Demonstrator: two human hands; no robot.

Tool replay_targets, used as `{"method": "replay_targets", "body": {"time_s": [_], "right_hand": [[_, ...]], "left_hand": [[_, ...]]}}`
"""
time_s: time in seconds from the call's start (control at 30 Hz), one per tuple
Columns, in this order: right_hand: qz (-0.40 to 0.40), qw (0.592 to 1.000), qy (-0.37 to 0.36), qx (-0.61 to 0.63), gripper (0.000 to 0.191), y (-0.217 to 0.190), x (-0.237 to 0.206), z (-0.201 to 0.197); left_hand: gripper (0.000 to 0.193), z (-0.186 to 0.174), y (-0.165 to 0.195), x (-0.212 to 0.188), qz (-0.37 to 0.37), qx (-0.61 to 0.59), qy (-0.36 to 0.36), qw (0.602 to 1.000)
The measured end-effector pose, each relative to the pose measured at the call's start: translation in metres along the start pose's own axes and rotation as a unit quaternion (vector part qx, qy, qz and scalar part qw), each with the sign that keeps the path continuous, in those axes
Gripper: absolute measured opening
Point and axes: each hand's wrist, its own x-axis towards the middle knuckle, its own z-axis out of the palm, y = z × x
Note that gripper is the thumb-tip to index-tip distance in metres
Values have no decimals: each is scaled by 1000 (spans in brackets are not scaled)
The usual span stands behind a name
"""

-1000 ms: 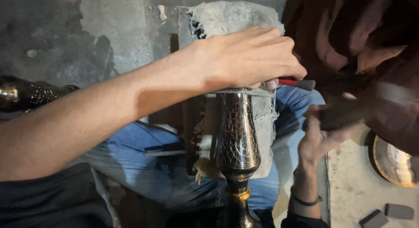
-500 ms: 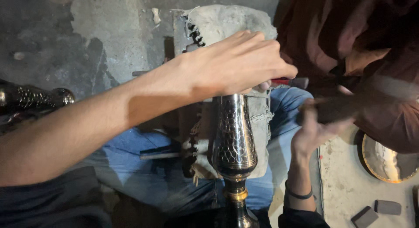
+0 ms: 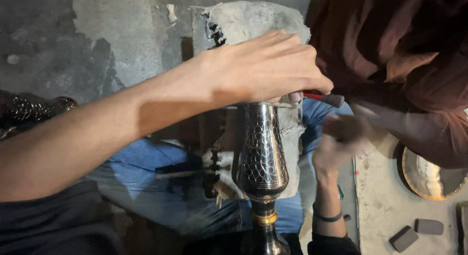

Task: The person sits on the floor with a brass vase clamped in a simple fixture and engraves a decorative pattern onto its surface, holding a chisel against the metal and striking it with a wooden mallet. The person repositions the chisel around the vase and rotates the vase to work new areas.

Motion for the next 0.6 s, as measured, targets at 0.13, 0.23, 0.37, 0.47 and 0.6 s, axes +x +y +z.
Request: {"method": "replay_targets", "body": {"time_s": [0.13,0.23,0.37,0.47,0.6], "right_hand": [[149,967,99,183,56,20,-7,4],[-111,984,-52,-131,51,39,-14,-1],[105,981,57,154,41,50,-27,0],[100,993,37,53,38,45,-31,-3],[11,996,-70,-46,38,34,-18,-22]], "left_hand": [[34,-8,4,14,-29,9,-71,997],[32,-17,7,21,-41,-28,-88,995],[25,-13,3,29,-62,-58,-158,984],[28,-7,0,18,-8,-51,-64,997],[34,-6,-4,6,-20,-25,-50,998]]}}
